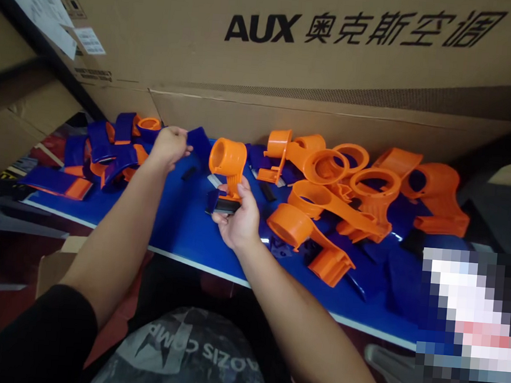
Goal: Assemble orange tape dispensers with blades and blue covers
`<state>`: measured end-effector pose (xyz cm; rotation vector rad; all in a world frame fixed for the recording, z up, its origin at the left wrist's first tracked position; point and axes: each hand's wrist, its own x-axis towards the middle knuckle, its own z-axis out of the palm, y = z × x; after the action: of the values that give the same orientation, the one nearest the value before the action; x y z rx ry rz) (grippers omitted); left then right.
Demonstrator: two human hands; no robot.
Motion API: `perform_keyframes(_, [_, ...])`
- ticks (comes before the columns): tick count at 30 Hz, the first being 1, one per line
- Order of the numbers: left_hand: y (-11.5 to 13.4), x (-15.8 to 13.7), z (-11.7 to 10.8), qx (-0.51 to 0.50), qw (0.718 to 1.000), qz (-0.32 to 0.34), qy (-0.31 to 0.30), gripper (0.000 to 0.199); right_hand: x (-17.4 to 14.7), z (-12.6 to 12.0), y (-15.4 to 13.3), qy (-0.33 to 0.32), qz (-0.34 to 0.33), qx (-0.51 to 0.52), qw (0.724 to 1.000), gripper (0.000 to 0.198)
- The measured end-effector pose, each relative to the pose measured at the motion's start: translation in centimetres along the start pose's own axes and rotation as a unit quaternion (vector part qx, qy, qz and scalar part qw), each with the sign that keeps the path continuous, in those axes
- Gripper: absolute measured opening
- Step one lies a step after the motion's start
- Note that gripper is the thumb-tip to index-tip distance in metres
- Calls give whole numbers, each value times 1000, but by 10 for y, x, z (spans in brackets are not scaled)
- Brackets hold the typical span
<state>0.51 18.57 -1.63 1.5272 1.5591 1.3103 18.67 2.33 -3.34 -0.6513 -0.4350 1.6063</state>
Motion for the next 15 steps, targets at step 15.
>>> perform_keyframes(15, [-48, -163, -54, -124, 991, -2, 50, 20, -2, 3, 9, -43, 53, -70, 995, 28])
